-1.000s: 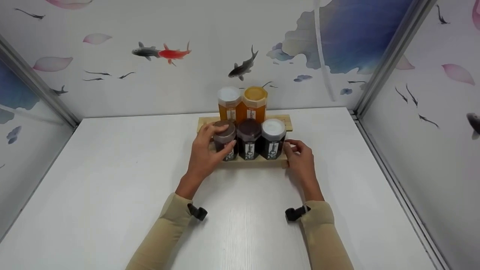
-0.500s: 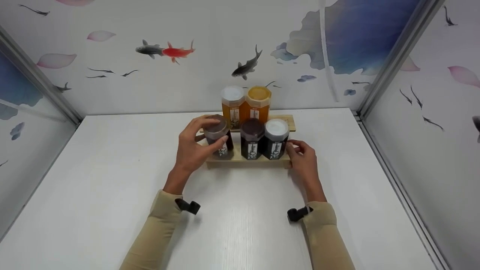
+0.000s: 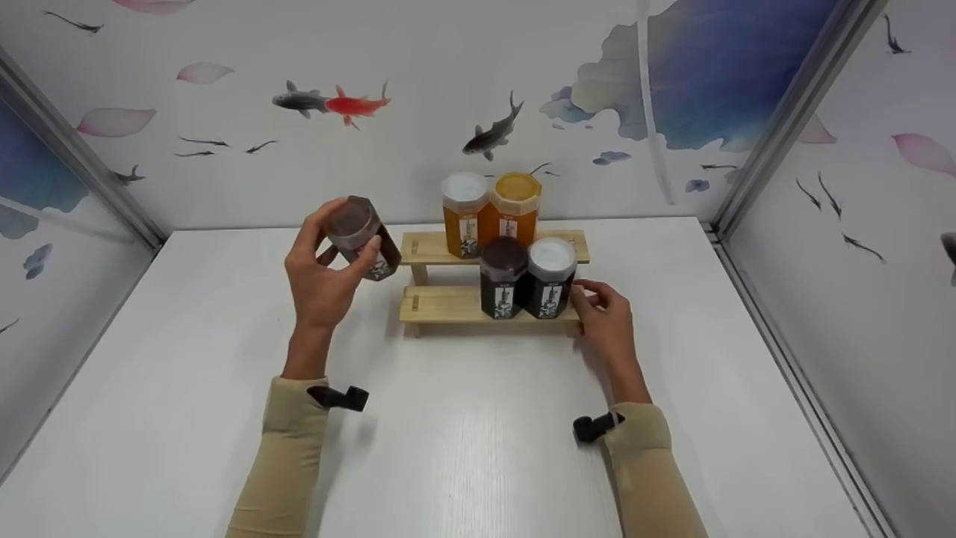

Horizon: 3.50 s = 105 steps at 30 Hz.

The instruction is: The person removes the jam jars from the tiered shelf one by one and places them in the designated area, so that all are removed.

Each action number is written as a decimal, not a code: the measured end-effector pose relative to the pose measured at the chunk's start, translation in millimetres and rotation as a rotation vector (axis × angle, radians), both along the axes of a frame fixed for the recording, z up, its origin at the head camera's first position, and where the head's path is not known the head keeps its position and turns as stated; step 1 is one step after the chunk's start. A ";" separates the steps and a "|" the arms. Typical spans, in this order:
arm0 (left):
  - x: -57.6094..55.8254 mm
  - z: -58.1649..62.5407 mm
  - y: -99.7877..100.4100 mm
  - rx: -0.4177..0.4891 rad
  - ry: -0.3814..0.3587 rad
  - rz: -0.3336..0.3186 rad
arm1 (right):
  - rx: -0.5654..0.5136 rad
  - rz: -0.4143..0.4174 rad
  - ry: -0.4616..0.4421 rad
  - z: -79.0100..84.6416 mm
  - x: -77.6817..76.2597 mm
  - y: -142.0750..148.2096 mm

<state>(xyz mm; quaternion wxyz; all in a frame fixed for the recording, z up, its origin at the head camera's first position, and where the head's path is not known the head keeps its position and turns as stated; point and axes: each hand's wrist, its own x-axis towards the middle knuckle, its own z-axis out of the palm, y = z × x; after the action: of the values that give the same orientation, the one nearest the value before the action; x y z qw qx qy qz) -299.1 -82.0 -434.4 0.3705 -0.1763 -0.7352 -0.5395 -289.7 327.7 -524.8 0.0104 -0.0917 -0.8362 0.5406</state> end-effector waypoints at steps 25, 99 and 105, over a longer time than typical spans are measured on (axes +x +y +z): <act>-38.9 -90.5 -15.1 0.066 -0.333 -0.104 | -0.017 -0.009 0.045 -2.9 3.2 -3.7; 13.0 -39.4 140.8 -0.280 -0.296 -0.175 | -0.022 -0.011 0.028 -4.0 4.9 -1.6; 11.2 -37.7 148.6 -0.298 -0.326 -0.011 | -0.007 -0.011 0.019 -4.9 2.9 -3.1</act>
<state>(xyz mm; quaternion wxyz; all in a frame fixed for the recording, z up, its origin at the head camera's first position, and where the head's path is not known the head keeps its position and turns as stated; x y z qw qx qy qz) -287.9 66.5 -472.1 0.2135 -0.1434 -0.8561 -0.4482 -286.8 324.6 -529.7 0.0208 -0.0911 -0.8336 0.5445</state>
